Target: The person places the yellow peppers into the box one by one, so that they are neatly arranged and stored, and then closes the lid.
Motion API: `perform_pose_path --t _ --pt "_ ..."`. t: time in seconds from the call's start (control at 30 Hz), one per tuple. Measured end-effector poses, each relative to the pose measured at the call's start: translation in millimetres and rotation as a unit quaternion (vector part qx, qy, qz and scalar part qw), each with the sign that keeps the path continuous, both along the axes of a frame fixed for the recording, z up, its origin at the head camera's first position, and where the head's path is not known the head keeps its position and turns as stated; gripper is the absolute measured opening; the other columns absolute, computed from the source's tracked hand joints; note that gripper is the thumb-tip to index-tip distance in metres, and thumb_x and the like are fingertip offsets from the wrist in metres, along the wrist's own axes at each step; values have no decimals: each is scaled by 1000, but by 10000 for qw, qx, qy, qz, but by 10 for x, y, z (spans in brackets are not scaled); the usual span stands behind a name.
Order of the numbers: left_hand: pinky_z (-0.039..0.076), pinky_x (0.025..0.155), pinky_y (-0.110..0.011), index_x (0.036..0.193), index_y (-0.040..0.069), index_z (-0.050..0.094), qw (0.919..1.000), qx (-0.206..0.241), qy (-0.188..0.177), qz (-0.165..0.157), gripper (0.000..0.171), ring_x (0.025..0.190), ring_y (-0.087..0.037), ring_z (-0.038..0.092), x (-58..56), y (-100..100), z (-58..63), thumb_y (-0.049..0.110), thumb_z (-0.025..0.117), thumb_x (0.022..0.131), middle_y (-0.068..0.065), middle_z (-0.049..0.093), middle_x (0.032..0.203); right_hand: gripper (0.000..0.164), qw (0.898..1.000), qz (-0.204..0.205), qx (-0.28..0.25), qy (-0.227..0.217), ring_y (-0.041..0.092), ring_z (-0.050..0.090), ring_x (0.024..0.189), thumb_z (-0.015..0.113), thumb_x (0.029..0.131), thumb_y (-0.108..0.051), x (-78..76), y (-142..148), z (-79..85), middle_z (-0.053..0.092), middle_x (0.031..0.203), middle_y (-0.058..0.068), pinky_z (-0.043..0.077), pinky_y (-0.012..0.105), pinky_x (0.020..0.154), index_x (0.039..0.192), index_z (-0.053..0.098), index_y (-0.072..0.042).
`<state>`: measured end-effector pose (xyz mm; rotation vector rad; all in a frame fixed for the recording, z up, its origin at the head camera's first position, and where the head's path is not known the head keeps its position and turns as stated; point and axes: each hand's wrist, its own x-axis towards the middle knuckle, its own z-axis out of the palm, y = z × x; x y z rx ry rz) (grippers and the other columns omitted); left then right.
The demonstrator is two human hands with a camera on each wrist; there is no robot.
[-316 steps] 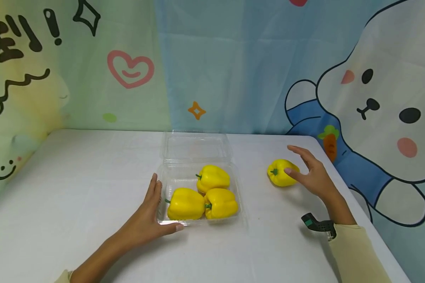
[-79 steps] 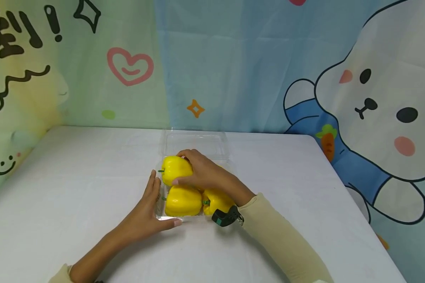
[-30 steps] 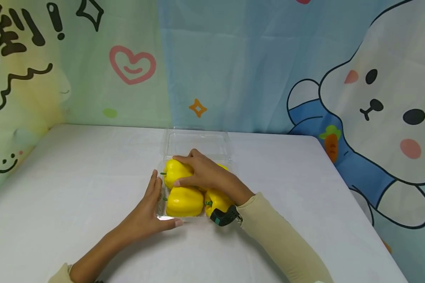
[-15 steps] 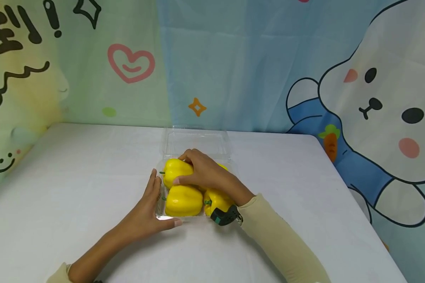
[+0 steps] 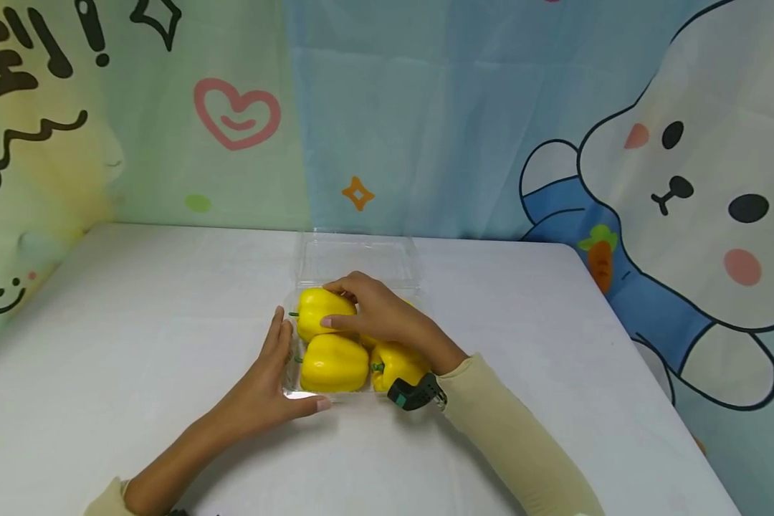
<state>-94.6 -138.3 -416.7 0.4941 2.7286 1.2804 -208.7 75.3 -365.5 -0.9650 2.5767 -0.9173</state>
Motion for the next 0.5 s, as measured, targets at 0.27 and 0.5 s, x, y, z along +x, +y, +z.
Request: perform_pose_path --t 0.27,0.5 --pt "21 110 -57 155 6 -4 10000 28 -26 25 127 146 -32 0 -9 -4 2 55 80 73 3 -24 159 57 9998 -19 188 -8 17 49 108 68 92 -36 -4 -26 30 52 126 5 43 33 94 140 52 -10" --pt "21 110 -58 155 3 -1 10000 20 -28 72 128 146 -34 1 -7 -1 10 57 80 72 0 -22 160 58 9980 -32 620 65 18 46 108 68 92 -36 -10 -61 46 50 121 6 43 31 92 142 52 -11"
